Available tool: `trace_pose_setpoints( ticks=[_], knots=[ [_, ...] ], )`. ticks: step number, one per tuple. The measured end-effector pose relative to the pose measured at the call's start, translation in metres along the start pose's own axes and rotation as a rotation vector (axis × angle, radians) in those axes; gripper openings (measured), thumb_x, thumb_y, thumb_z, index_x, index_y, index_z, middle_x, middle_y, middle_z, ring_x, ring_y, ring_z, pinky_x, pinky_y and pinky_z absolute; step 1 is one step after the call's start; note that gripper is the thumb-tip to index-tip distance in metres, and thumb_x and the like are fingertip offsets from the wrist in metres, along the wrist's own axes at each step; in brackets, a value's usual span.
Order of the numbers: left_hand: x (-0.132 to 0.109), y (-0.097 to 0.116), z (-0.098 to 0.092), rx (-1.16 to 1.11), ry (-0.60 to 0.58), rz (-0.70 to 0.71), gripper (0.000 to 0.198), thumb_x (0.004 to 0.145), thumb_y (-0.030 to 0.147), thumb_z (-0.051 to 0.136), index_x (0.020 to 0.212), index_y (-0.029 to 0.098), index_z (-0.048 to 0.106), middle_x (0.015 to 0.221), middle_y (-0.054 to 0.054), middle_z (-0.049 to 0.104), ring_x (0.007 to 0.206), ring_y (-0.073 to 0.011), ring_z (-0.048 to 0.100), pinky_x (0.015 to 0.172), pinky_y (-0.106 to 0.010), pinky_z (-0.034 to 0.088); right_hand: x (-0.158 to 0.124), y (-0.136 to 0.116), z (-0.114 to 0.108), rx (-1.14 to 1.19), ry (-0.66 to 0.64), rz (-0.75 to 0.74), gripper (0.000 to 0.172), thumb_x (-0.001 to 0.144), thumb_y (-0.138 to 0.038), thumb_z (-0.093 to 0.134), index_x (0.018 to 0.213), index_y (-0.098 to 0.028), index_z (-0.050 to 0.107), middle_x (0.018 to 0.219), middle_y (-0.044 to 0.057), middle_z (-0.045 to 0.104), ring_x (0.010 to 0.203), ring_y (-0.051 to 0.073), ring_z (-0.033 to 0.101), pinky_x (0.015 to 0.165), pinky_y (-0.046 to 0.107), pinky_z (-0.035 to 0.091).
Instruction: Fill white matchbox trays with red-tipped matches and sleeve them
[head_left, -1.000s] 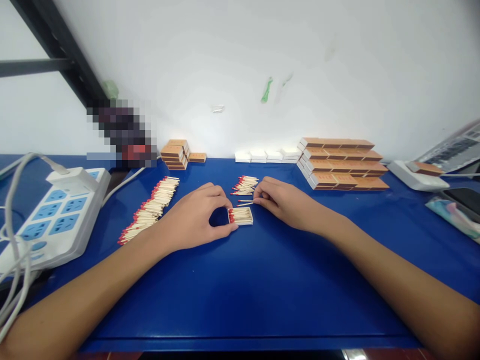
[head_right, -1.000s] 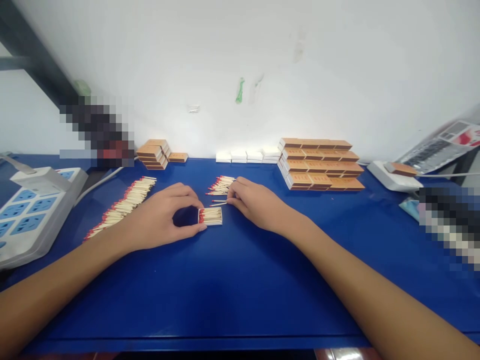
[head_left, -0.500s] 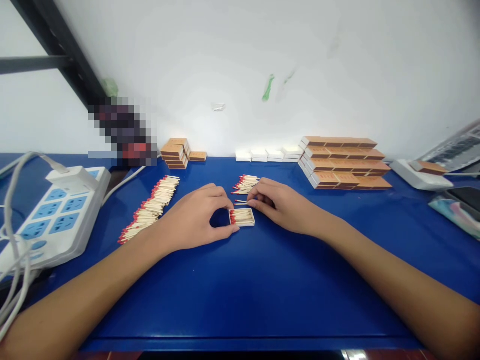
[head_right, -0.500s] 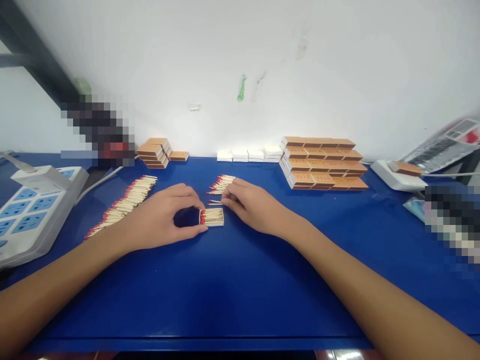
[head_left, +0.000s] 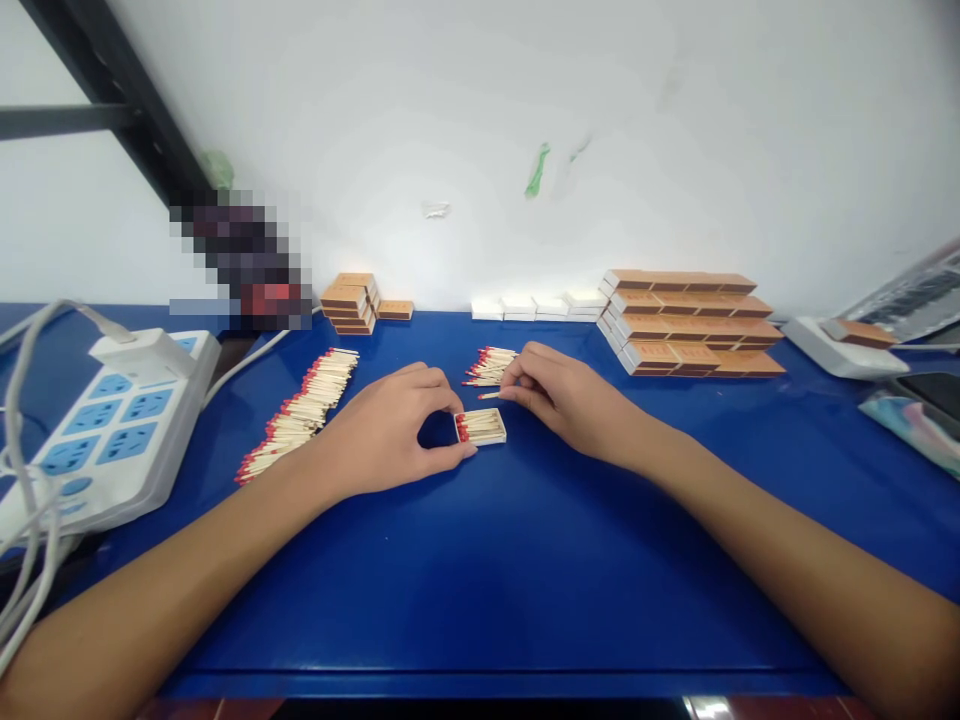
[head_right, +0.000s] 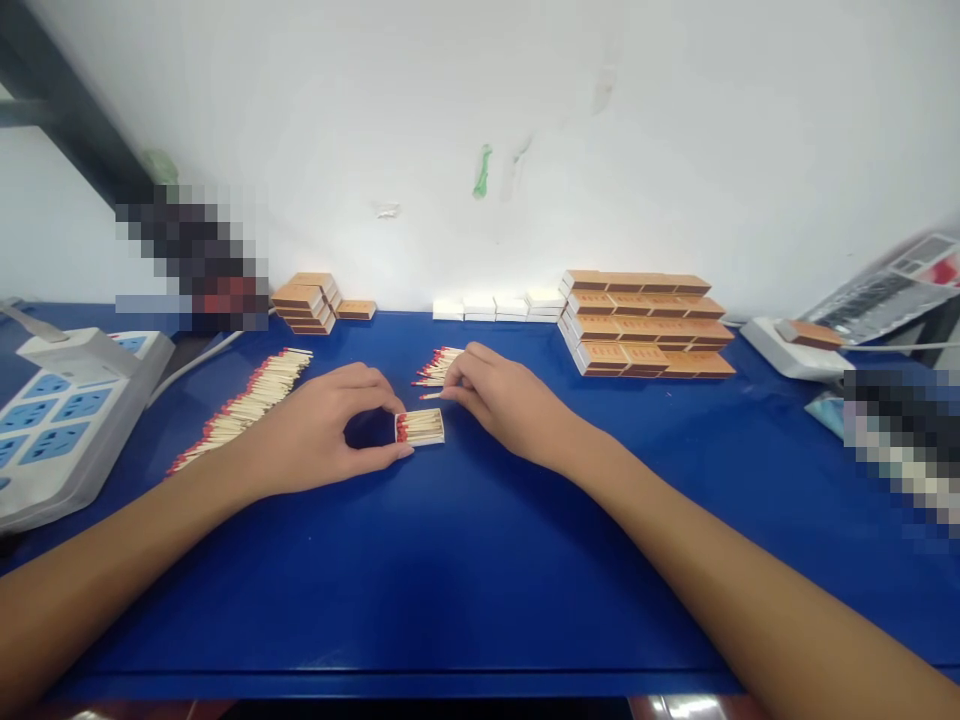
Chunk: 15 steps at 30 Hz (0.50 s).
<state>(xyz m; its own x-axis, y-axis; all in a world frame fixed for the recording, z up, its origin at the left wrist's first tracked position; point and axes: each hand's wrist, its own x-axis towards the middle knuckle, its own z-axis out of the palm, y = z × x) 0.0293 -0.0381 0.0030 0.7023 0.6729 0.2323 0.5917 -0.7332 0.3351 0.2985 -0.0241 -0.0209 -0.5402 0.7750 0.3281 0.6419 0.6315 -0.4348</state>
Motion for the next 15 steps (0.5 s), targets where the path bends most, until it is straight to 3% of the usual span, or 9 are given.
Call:
trace_pose_setpoints(
  ticks=[9, 15],
  knots=[
    [0.000, -0.002, 0.001, 0.016, 0.036, 0.002, 0.026, 0.093, 0.046, 0.073, 0.100, 0.022, 0.071, 0.101, -0.006, 0.071, 0.100, -0.0254, 0.064, 0.088, -0.041, 0.053, -0.003, -0.033, -0.001, 0.059, -0.088, -0.014, 0.012, 0.105, -0.029, 0.058, 0.095, -0.022, 0.062, 0.097, 0.004, 0.061, 0.079, 0.016, 0.056, 0.070, 0.031, 0.043],
    [0.000, 0.000, 0.001, -0.003, 0.027, 0.026, 0.023, 0.092, 0.044, 0.074, 0.100, 0.022, 0.071, 0.101, -0.005, 0.071, 0.100, -0.0245, 0.064, 0.089, -0.040, 0.053, 0.003, -0.008, 0.002, 0.063, 0.138, 0.003, 0.012, 0.104, -0.031, 0.060, 0.100, -0.023, 0.068, 0.081, 0.001, 0.053, 0.071, 0.016, 0.050, 0.068, 0.031, 0.042]
  ],
)
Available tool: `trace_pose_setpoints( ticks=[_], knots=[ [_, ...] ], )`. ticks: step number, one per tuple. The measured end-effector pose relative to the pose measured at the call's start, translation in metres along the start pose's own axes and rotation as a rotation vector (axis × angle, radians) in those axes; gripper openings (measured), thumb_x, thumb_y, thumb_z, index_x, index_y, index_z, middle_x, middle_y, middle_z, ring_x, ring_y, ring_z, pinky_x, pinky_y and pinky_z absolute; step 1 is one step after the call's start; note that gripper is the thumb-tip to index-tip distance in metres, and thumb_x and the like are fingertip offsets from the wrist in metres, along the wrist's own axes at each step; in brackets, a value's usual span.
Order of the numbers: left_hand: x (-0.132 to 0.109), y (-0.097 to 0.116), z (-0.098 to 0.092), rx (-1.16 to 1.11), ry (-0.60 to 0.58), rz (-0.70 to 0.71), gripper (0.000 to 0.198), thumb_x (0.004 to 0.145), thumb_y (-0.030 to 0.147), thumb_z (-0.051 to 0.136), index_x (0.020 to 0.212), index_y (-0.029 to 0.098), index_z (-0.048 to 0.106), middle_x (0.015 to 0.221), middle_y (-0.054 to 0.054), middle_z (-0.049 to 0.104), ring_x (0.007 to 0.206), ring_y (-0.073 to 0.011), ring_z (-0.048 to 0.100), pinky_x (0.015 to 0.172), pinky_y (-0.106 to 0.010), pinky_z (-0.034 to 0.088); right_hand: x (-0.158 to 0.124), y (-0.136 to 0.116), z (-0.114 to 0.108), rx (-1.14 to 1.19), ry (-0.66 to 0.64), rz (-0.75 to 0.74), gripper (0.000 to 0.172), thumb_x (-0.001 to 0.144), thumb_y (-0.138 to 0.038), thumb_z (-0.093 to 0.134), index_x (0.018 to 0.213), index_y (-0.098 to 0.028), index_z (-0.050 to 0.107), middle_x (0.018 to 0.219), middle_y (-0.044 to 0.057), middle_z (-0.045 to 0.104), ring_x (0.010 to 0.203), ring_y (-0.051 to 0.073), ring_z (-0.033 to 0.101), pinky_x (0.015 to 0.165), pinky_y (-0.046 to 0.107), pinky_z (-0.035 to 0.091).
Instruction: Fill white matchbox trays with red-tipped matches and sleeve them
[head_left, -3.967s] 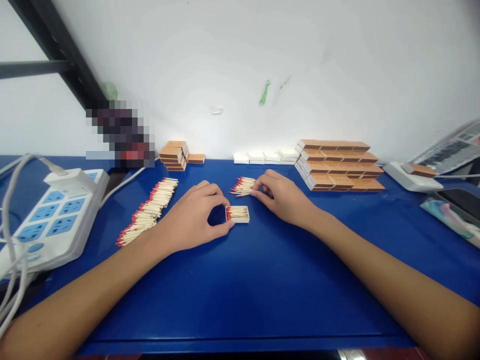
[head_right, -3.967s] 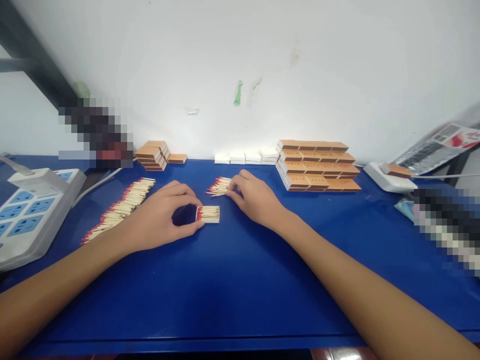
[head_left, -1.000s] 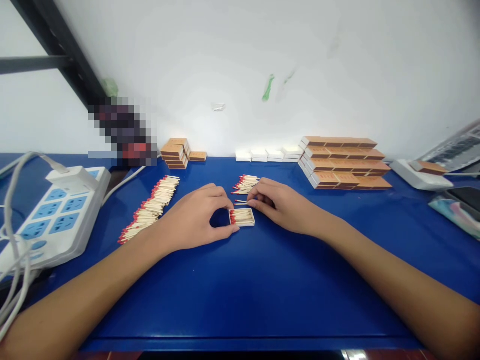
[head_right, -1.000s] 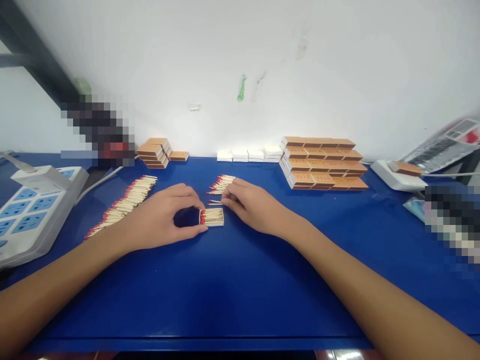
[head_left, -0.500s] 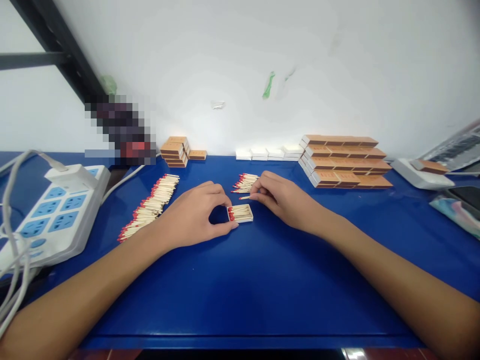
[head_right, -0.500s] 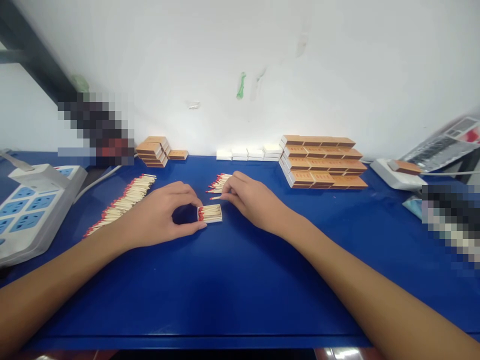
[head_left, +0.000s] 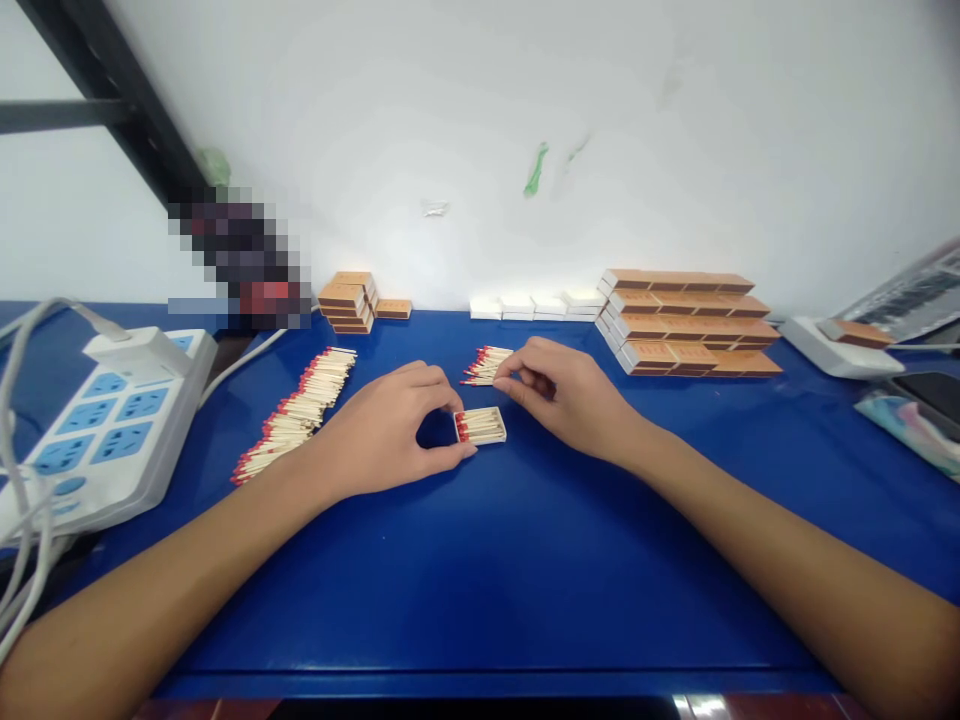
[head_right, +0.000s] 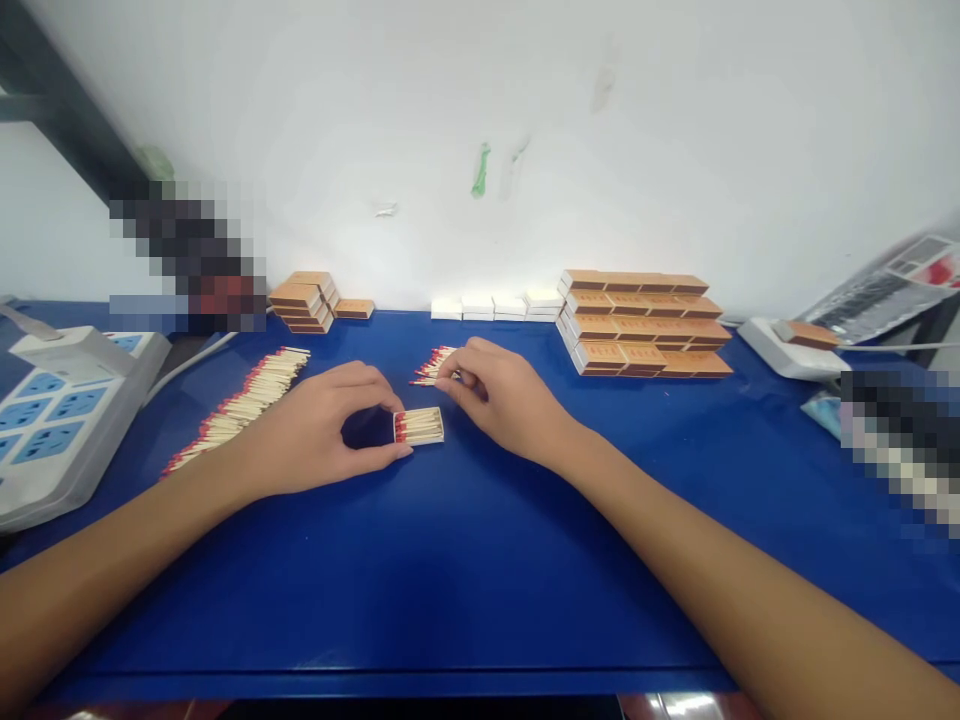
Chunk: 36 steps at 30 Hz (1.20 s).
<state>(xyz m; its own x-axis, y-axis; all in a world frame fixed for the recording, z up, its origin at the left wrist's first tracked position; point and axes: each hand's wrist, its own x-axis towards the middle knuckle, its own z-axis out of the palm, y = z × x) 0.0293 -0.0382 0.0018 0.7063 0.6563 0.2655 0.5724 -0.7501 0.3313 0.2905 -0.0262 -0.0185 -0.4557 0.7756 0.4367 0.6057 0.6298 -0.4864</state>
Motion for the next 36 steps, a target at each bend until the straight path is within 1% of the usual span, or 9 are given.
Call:
trace_pose_setpoints(
  ticks=[4, 9, 14, 18, 20, 24, 28, 33, 36],
  knots=[
    [0.001, 0.000, 0.000, -0.005, -0.002, 0.004, 0.024, 0.092, 0.044, 0.074, 0.100, 0.022, 0.072, 0.101, -0.005, 0.071, 0.101, -0.0249, 0.064, 0.089, -0.040, 0.053, 0.002, 0.012, 0.008, -0.046, -0.037, 0.007, 0.010, 0.102, -0.027, 0.061, 0.103, -0.022, 0.070, 0.088, 0.002, 0.055, 0.074, 0.016, 0.052, 0.071, 0.031, 0.043],
    [0.001, 0.000, 0.000, 0.002, -0.002, 0.004, 0.024, 0.092, 0.044, 0.075, 0.100, 0.022, 0.071, 0.100, -0.005, 0.071, 0.100, -0.0248, 0.064, 0.088, -0.040, 0.052, 0.003, 0.012, 0.011, -0.073, -0.089, 0.043, 0.010, 0.101, -0.027, 0.063, 0.094, -0.021, 0.067, 0.083, 0.001, 0.055, 0.071, 0.016, 0.050, 0.068, 0.030, 0.040],
    [0.001, 0.001, 0.000, -0.008, -0.003, 0.010, 0.023, 0.093, 0.043, 0.074, 0.101, 0.022, 0.072, 0.101, -0.005, 0.071, 0.101, -0.0243, 0.064, 0.089, -0.039, 0.052, 0.005, 0.011, 0.014, -0.079, -0.127, 0.023, 0.009, 0.103, -0.026, 0.061, 0.095, -0.021, 0.063, 0.086, 0.002, 0.058, 0.074, 0.016, 0.051, 0.069, 0.030, 0.039],
    [0.001, 0.001, 0.000, -0.015, 0.001, 0.016, 0.024, 0.093, 0.045, 0.074, 0.100, 0.022, 0.072, 0.100, -0.005, 0.070, 0.100, -0.0239, 0.064, 0.088, -0.039, 0.052, 0.007, 0.008, 0.019, -0.062, -0.103, 0.011, 0.007, 0.102, -0.023, 0.061, 0.096, -0.021, 0.063, 0.088, 0.002, 0.059, 0.074, 0.016, 0.051, 0.070, 0.029, 0.039],
    [0.001, 0.000, 0.000, -0.016, 0.002, 0.013, 0.025, 0.093, 0.045, 0.073, 0.100, 0.022, 0.072, 0.100, -0.005, 0.070, 0.100, -0.0239, 0.064, 0.088, -0.039, 0.052, 0.008, 0.007, 0.020, -0.051, -0.079, 0.010, 0.003, 0.102, -0.023, 0.063, 0.101, -0.021, 0.064, 0.090, 0.002, 0.059, 0.075, 0.016, 0.051, 0.070, 0.029, 0.039],
    [0.001, -0.001, 0.000, -0.025, -0.003, 0.009, 0.026, 0.093, 0.047, 0.073, 0.100, 0.022, 0.072, 0.100, -0.005, 0.070, 0.100, -0.0236, 0.064, 0.089, -0.039, 0.052, 0.007, 0.006, 0.020, -0.066, -0.067, -0.005, 0.012, 0.102, -0.023, 0.063, 0.113, -0.021, 0.067, 0.094, 0.002, 0.059, 0.073, 0.015, 0.051, 0.071, 0.029, 0.040],
    [0.001, -0.001, 0.000, -0.020, -0.005, 0.003, 0.027, 0.093, 0.048, 0.073, 0.100, 0.021, 0.072, 0.100, -0.005, 0.070, 0.101, -0.0237, 0.064, 0.089, -0.039, 0.052, 0.006, 0.008, 0.020, -0.073, -0.072, -0.018, 0.010, 0.103, -0.020, 0.063, 0.110, -0.020, 0.070, 0.095, 0.002, 0.059, 0.073, 0.014, 0.051, 0.071, 0.028, 0.040],
    [0.001, 0.000, -0.001, -0.023, -0.004, -0.004, 0.025, 0.092, 0.045, 0.075, 0.099, 0.021, 0.072, 0.100, -0.005, 0.070, 0.101, -0.0239, 0.064, 0.089, -0.039, 0.052, 0.006, 0.010, 0.021, -0.053, -0.067, -0.008, 0.015, 0.102, -0.020, 0.064, 0.115, -0.022, 0.071, 0.096, 0.002, 0.060, 0.072, 0.013, 0.052, 0.072, 0.028, 0.040],
    [0.002, 0.000, -0.001, -0.026, -0.009, -0.007, 0.025, 0.092, 0.045, 0.075, 0.099, 0.021, 0.072, 0.100, -0.005, 0.070, 0.100, -0.0236, 0.064, 0.088, -0.039, 0.052, 0.008, 0.010, 0.020, -0.048, -0.078, -0.003, 0.008, 0.102, -0.019, 0.065, 0.106, -0.021, 0.071, 0.092, 0.002, 0.060, 0.073, 0.014, 0.052, 0.070, 0.027, 0.039]
  ],
)
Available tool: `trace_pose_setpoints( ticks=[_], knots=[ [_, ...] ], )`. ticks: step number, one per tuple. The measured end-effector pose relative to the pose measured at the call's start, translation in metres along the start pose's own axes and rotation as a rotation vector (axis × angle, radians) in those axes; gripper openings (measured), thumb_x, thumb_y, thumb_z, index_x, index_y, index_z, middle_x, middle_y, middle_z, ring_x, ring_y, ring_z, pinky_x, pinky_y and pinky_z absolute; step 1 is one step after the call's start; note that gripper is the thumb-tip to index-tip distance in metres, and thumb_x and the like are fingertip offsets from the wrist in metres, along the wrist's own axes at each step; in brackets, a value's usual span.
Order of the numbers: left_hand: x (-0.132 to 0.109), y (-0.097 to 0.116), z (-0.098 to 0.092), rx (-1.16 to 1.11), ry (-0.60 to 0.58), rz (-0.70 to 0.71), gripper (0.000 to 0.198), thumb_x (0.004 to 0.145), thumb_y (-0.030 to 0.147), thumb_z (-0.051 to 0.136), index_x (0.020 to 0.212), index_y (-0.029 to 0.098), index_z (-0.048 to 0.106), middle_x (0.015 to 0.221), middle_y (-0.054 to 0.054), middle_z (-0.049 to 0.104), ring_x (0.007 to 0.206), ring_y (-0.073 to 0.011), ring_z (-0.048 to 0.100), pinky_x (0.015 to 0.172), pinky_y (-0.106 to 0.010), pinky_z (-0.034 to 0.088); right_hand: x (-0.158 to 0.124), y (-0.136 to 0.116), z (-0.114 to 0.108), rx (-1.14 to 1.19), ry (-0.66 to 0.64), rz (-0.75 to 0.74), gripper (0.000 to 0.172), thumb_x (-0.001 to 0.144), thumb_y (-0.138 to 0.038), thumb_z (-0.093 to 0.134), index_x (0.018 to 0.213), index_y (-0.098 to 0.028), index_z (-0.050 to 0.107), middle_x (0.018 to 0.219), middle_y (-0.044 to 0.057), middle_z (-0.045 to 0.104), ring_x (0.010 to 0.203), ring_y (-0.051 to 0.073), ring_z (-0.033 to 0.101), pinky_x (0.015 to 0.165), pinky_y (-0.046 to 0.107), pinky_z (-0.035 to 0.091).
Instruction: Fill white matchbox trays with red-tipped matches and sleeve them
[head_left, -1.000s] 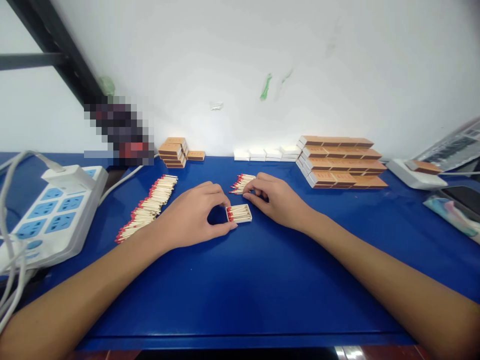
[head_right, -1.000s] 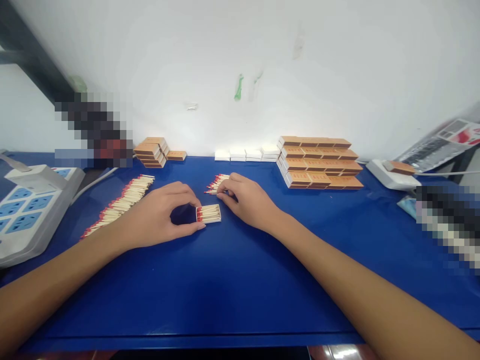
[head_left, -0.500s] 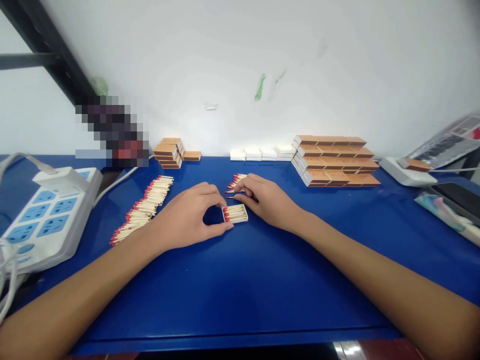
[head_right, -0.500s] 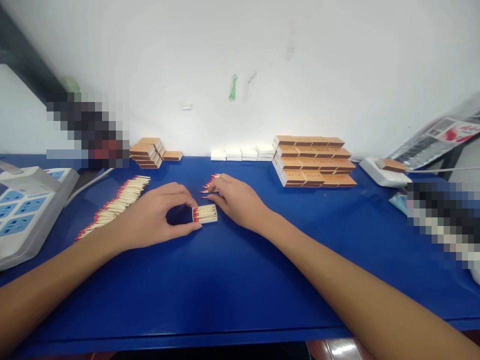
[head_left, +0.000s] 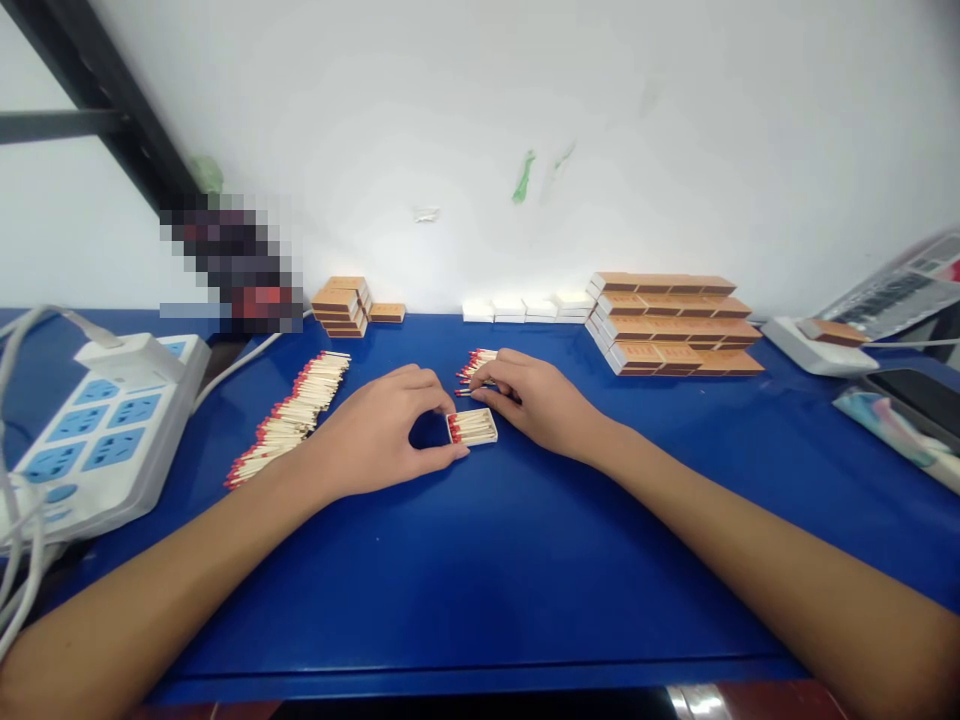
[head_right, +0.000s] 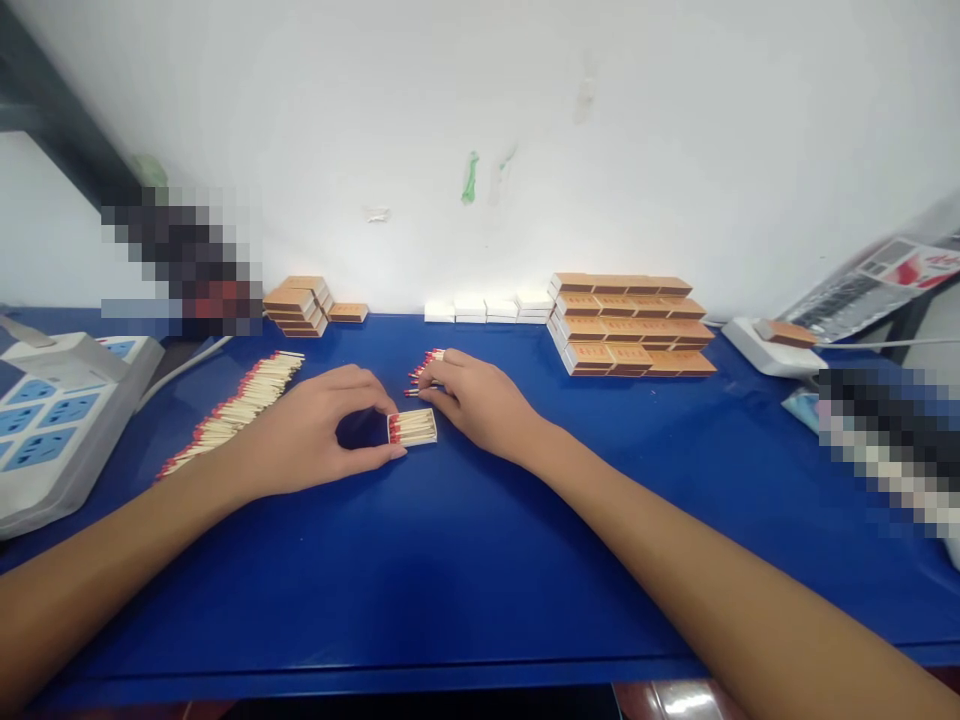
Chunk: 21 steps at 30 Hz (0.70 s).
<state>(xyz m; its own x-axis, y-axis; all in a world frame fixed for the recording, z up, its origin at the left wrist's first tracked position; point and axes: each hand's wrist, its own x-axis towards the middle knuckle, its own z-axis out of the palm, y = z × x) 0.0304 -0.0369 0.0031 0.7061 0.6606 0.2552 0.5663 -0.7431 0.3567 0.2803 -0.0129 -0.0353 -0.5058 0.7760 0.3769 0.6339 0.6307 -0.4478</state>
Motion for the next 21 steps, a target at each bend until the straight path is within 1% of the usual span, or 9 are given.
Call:
trace_pose_setpoints(
  ticks=[2, 3, 8, 11, 14, 16, 18, 21],
  knots=[
    [0.000, 0.000, 0.000, 0.002, 0.000, -0.003, 0.025, 0.093, 0.046, 0.075, 0.099, 0.021, 0.073, 0.100, -0.004, 0.070, 0.100, -0.0236, 0.064, 0.088, -0.039, 0.051, 0.001, 0.001, 0.000, -0.007, -0.007, 0.011, 0.003, 0.101, -0.020, 0.066, 0.098, -0.020, 0.068, 0.089, 0.001, 0.059, 0.074, 0.014, 0.052, 0.070, 0.027, 0.038],
    [0.000, 0.000, 0.000, 0.007, 0.002, -0.005, 0.025, 0.093, 0.045, 0.074, 0.099, 0.021, 0.073, 0.100, -0.004, 0.070, 0.101, -0.0237, 0.064, 0.088, -0.039, 0.051, 0.001, 0.002, -0.001, -0.014, -0.012, 0.018, 0.005, 0.101, -0.021, 0.067, 0.095, -0.020, 0.067, 0.088, 0.001, 0.059, 0.074, 0.015, 0.052, 0.070, 0.027, 0.038],
    [0.000, -0.002, 0.000, 0.035, 0.023, -0.032, 0.026, 0.092, 0.047, 0.075, 0.099, 0.022, 0.073, 0.102, -0.004, 0.071, 0.101, -0.0238, 0.064, 0.087, -0.039, 0.052, -0.001, 0.003, -0.007, -0.069, -0.030, 0.041, 0.010, 0.103, -0.024, 0.065, 0.093, -0.019, 0.063, 0.088, 0.001, 0.057, 0.074, 0.015, 0.050, 0.070, 0.028, 0.037],
    [-0.001, -0.002, 0.001, 0.050, 0.046, -0.045, 0.026, 0.090, 0.046, 0.077, 0.098, 0.021, 0.073, 0.103, -0.004, 0.071, 0.100, -0.0239, 0.064, 0.088, -0.040, 0.052, -0.002, -0.002, -0.015, -0.063, 0.019, 0.021, 0.010, 0.104, -0.023, 0.063, 0.094, -0.019, 0.062, 0.089, 0.001, 0.057, 0.074, 0.015, 0.049, 0.070, 0.028, 0.037],
    [-0.001, -0.003, 0.001, 0.055, 0.059, -0.043, 0.026, 0.090, 0.046, 0.077, 0.097, 0.021, 0.073, 0.103, -0.004, 0.071, 0.099, -0.0240, 0.064, 0.088, -0.040, 0.053, -0.005, -0.013, -0.021, -0.019, 0.070, 0.000, 0.010, 0.103, -0.023, 0.064, 0.095, -0.019, 0.062, 0.090, 0.001, 0.057, 0.073, 0.014, 0.049, 0.070, 0.028, 0.037],
    [-0.001, -0.004, 0.002, 0.065, 0.068, -0.033, 0.028, 0.091, 0.047, 0.077, 0.099, 0.021, 0.072, 0.103, -0.004, 0.071, 0.098, -0.0242, 0.065, 0.088, -0.041, 0.053, -0.006, -0.021, -0.020, 0.006, 0.048, -0.025, 0.008, 0.103, -0.022, 0.064, 0.095, -0.020, 0.062, 0.090, 0.001, 0.058, 0.075, 0.015, 0.050, 0.070, 0.028, 0.038],
    [-0.001, -0.005, 0.003, 0.074, 0.073, -0.017, 0.028, 0.091, 0.047, 0.076, 0.100, 0.020, 0.072, 0.102, -0.005, 0.071, 0.099, -0.0243, 0.065, 0.088, -0.040, 0.053, -0.008, -0.027, -0.017, 0.015, -0.005, -0.043, 0.008, 0.103, -0.021, 0.063, 0.096, -0.020, 0.063, 0.091, 0.002, 0.058, 0.077, 0.015, 0.051, 0.071, 0.028, 0.039],
    [-0.001, -0.005, 0.003, 0.063, 0.071, -0.006, 0.027, 0.092, 0.046, 0.076, 0.099, 0.021, 0.071, 0.103, -0.005, 0.071, 0.100, -0.0242, 0.065, 0.088, -0.039, 0.052, -0.009, -0.031, -0.012, 0.032, -0.072, -0.043, 0.010, 0.103, -0.022, 0.063, 0.094, -0.020, 0.065, 0.090, 0.002, 0.058, 0.078, 0.015, 0.052, 0.071, 0.028, 0.040]
  ],
)
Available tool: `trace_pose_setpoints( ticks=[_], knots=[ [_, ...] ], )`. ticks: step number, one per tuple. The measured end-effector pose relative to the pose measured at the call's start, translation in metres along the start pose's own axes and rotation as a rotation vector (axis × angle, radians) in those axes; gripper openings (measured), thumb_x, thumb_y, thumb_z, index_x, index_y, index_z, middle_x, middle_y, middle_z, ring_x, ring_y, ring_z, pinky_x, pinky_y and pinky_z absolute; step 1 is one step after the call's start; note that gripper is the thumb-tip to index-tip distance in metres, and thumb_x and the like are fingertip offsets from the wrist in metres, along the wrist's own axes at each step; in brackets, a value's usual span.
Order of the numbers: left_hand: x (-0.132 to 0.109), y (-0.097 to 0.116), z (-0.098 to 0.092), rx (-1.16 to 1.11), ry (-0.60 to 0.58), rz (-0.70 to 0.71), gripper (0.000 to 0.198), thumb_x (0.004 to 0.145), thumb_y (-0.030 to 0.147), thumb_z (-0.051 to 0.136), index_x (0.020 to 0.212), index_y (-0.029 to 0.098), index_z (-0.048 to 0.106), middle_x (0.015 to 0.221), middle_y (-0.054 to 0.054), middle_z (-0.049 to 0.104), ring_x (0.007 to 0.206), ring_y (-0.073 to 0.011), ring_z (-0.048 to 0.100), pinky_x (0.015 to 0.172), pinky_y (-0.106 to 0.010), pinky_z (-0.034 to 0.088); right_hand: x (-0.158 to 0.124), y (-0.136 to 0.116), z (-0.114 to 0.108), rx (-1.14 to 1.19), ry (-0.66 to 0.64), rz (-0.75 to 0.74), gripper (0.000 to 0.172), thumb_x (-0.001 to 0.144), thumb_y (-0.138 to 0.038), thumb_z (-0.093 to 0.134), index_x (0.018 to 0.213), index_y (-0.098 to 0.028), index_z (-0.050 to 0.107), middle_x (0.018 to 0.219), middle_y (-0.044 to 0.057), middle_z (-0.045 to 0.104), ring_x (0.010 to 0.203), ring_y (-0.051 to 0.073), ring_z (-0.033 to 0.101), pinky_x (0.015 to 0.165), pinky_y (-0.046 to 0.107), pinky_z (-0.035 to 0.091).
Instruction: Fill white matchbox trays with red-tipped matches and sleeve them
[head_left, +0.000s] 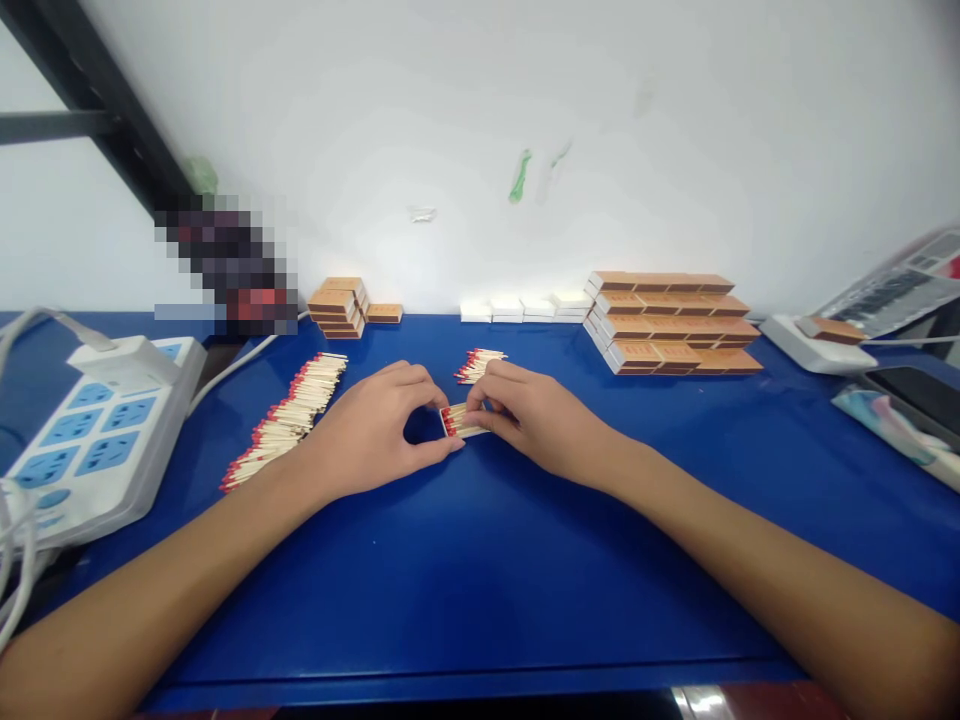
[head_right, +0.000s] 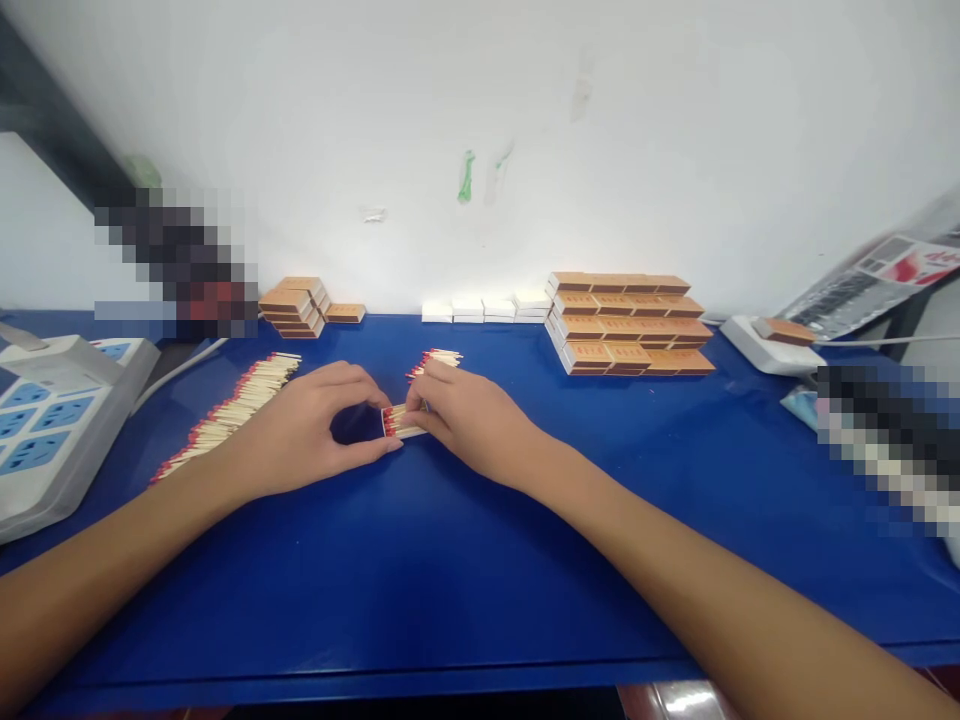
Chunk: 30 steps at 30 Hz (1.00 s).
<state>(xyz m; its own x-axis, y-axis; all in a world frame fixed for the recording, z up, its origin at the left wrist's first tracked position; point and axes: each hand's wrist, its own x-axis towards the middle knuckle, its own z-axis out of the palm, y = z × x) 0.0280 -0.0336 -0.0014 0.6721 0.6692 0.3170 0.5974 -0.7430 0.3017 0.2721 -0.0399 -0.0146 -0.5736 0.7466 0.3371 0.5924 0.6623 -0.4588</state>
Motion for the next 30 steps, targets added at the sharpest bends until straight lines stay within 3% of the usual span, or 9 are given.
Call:
trace_pose_setpoints(
  ticks=[4, 8, 14, 24, 30],
  knots=[
    [0.000, 0.002, -0.001, -0.020, -0.014, -0.005, 0.027, 0.091, 0.047, 0.076, 0.099, 0.021, 0.071, 0.103, -0.004, 0.071, 0.100, -0.0240, 0.065, 0.088, -0.039, 0.052, 0.002, 0.009, -0.001, 0.074, 0.066, 0.019, 0.010, 0.102, -0.026, 0.064, 0.094, -0.021, 0.068, 0.084, 0.001, 0.055, 0.074, 0.015, 0.051, 0.069, 0.028, 0.041],
    [0.000, 0.004, -0.002, -0.046, -0.026, 0.003, 0.025, 0.092, 0.046, 0.076, 0.098, 0.022, 0.072, 0.102, -0.004, 0.071, 0.101, -0.0237, 0.065, 0.088, -0.038, 0.052, 0.003, 0.026, -0.003, 0.015, 0.151, 0.082, 0.012, 0.102, -0.025, 0.063, 0.108, -0.021, 0.073, 0.087, 0.002, 0.055, 0.074, 0.016, 0.053, 0.072, 0.032, 0.045],
    [0.000, 0.003, -0.003, -0.053, -0.041, -0.007, 0.025, 0.092, 0.046, 0.075, 0.100, 0.022, 0.074, 0.101, -0.005, 0.071, 0.101, -0.0244, 0.065, 0.088, -0.039, 0.052, 0.002, 0.036, 0.001, -0.061, 0.137, 0.053, 0.014, 0.101, -0.021, 0.063, 0.109, -0.023, 0.074, 0.100, 0.005, 0.058, 0.086, 0.019, 0.058, 0.079, 0.034, 0.048],
    [0.000, 0.004, -0.002, -0.050, -0.035, 0.009, 0.025, 0.092, 0.045, 0.075, 0.102, 0.022, 0.073, 0.101, -0.005, 0.071, 0.100, -0.0246, 0.064, 0.090, -0.040, 0.053, 0.003, 0.030, 0.003, -0.053, 0.105, 0.093, 0.005, 0.099, -0.021, 0.065, 0.098, -0.022, 0.070, 0.096, 0.003, 0.055, 0.080, 0.017, 0.054, 0.074, 0.032, 0.044],
    [0.000, 0.004, -0.003, -0.049, -0.037, 0.000, 0.024, 0.092, 0.045, 0.075, 0.100, 0.023, 0.074, 0.101, -0.005, 0.071, 0.100, -0.0251, 0.065, 0.089, -0.040, 0.053, 0.003, 0.032, 0.004, -0.055, 0.100, 0.096, 0.004, 0.100, -0.023, 0.065, 0.101, -0.021, 0.068, 0.098, 0.003, 0.055, 0.082, 0.017, 0.055, 0.076, 0.032, 0.045]
  ],
)
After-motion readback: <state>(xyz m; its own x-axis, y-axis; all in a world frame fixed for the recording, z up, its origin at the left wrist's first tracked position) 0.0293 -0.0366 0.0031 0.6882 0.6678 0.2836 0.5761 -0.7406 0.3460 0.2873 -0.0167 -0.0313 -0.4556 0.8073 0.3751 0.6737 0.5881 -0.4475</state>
